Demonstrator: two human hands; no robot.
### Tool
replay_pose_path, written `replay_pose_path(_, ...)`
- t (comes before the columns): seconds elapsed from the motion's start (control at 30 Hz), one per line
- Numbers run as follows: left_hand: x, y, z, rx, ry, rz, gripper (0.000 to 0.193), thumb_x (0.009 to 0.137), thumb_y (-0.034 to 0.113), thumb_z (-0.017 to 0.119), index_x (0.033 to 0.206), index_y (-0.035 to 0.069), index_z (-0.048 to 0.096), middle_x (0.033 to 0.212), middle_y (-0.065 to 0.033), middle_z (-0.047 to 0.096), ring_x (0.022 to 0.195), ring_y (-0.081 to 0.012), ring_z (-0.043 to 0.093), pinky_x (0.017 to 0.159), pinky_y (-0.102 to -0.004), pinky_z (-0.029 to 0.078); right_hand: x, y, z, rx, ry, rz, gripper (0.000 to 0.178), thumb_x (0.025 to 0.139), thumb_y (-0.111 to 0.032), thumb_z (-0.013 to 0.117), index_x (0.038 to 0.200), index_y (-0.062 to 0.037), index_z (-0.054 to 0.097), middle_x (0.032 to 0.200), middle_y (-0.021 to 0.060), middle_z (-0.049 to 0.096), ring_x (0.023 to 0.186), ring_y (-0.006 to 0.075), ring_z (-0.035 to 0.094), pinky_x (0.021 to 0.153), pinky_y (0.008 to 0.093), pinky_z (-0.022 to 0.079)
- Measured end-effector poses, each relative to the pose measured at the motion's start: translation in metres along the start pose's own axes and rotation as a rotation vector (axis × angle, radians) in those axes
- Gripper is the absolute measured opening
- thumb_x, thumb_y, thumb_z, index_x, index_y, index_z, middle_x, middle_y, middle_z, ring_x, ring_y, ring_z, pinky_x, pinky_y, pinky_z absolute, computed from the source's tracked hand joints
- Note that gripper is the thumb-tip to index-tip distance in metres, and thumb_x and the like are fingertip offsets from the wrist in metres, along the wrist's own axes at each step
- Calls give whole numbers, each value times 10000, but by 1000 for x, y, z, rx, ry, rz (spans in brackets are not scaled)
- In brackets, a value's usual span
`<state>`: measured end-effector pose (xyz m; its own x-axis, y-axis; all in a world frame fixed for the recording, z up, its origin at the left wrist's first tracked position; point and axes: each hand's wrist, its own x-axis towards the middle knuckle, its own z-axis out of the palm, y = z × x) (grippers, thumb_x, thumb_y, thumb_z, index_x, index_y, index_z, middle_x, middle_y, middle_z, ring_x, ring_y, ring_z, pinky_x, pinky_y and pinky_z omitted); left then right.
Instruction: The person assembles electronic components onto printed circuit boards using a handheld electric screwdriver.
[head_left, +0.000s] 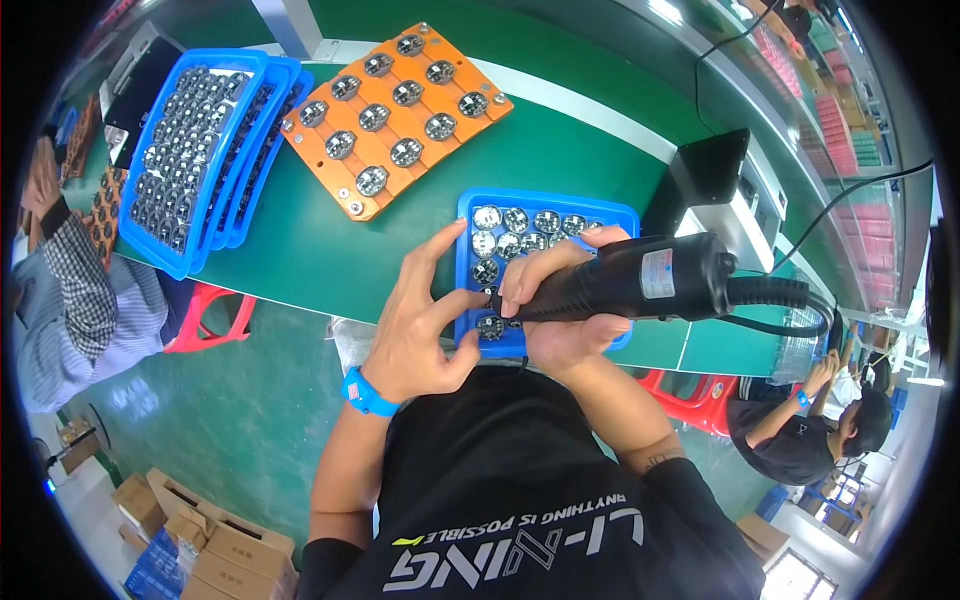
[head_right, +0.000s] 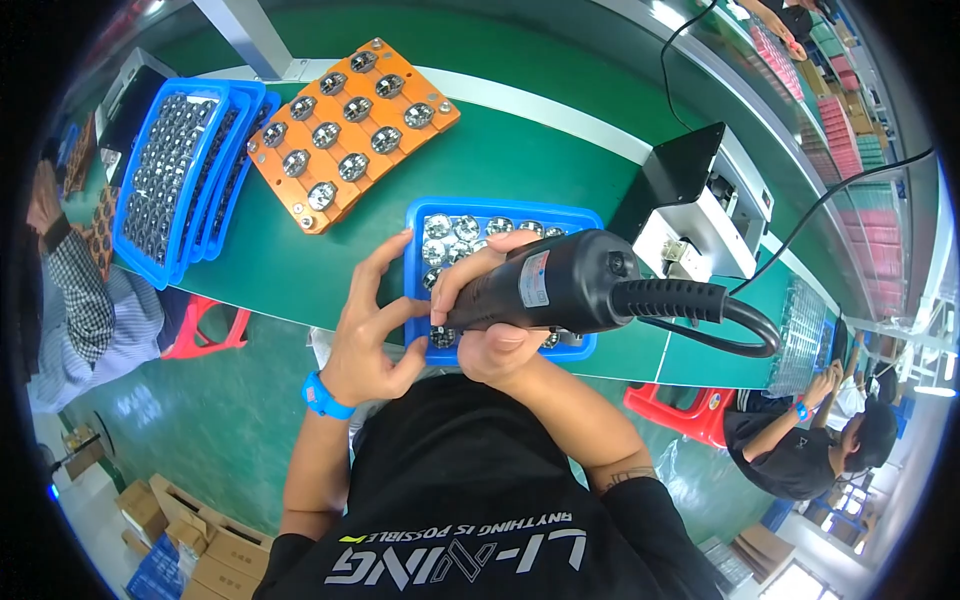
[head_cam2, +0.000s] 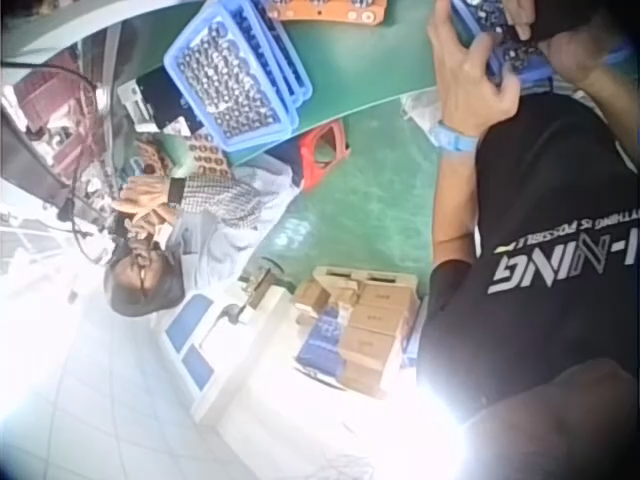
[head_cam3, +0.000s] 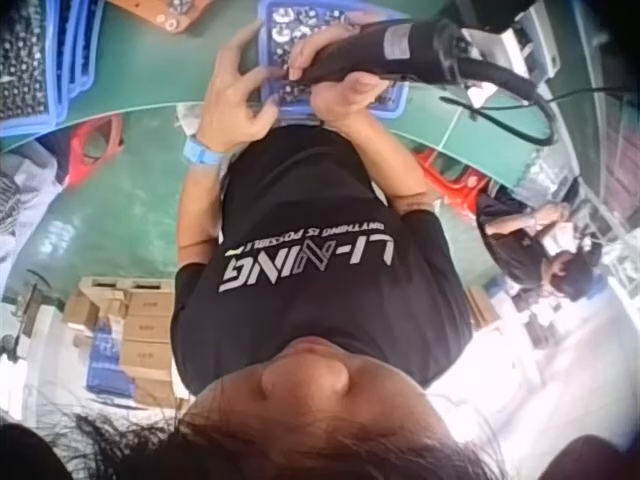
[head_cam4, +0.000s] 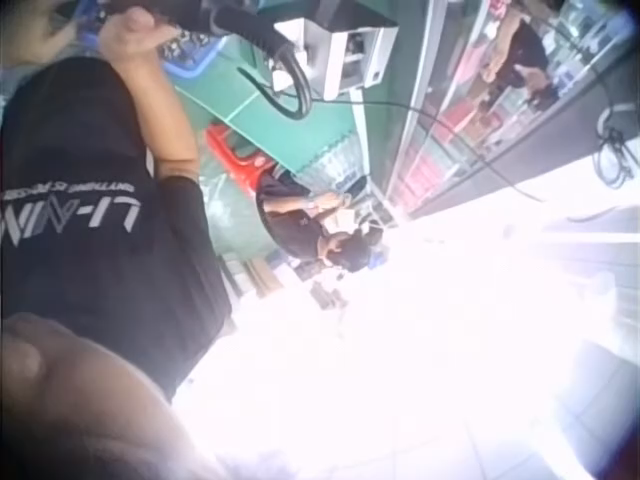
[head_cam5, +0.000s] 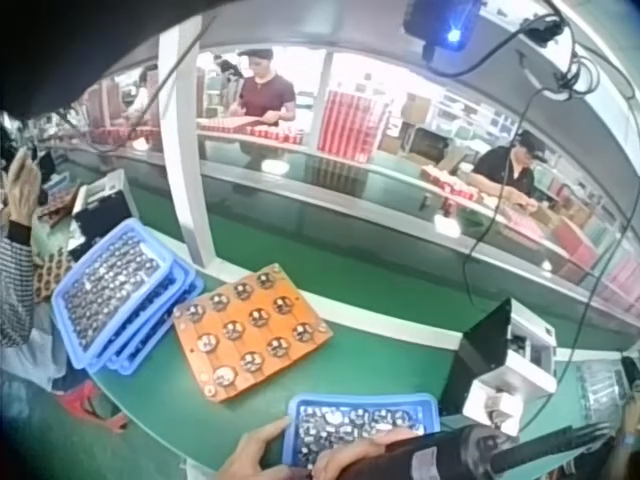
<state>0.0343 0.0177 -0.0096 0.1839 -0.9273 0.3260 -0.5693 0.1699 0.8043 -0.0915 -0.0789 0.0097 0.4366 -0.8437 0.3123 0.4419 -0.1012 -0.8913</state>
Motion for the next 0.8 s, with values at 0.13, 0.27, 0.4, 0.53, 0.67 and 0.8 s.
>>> replay_pose_path(0.13, 1, 2, 0, 0, 3, -20, 218, 601, 41, 654, 812, 0, 682, 1442, -268, 409, 1267, -463, 457, 1035, -496, 412, -1, 1, 1, -1, -7, 30, 818, 803, -788, 511, 1237, -137, 269, 659, 93, 537, 493, 203, 534, 497, 324, 473)
replay_pose_path(0.27, 2, 3, 2, 17, 6, -23, 150, 598, 39, 648, 736, -18, 662, 1441, -277, 404, 1270, -466, 454, 1033, -489, 416, -4, 12, -5, 68, -125, 42, 825, 771, -746, 621, 1240, -150, 296, 681, 99, 562, 521, 203, 544, 503, 321, 475)
replay_pose_path(0.4, 1, 2, 5, 47, 8, -36, 129, 604, 40, 636, 715, -23, 652, 1454, -292, 386, 1276, -469, 450, 1040, -482, 409, -4, 14, -7, 114, -177, 89, 824, 762, -672, 710, 1270, -141, 337, 677, 116, 573, 514, 201, 538, 495, 315, 472)
replay_pose_path(0.53, 2, 1, 6, 61, 8, -55, 129, 613, 45, 621, 715, -28, 652, 1477, -308, 354, 1285, -472, 443, 1056, -480, 390, 0, 15, -2, 103, -91, 53, 815, 794, -648, 694, 1276, -105, 323, 661, 122, 562, 487, 199, 527, 466, 305, 467)
replay_pose_path(0.67, 2, 1, 9, 49, 16, -43, 164, 607, 45, 613, 746, -21, 671, 1484, -316, 341, 1292, -479, 435, 1059, -487, 386, 3, 9, -4, 40, -6, 23, 875, 811, -731, 586, 1335, -99, 282, 643, 109, 540, 467, 204, 529, 467, 315, 479)
replay_pose_path(0.8, 1, 4, 9, 72, 3, -28, 164, 639, 39, 632, 786, -2, 692, 1459, -309, 375, 1291, -470, 446, 1050, -499, 395, 13, -22, -23, 64, 148, -37, 956, 829, -815, 423, 1428, -100, 217, 634, 90, 529, 443, 195, 520, 461, 325, 474)
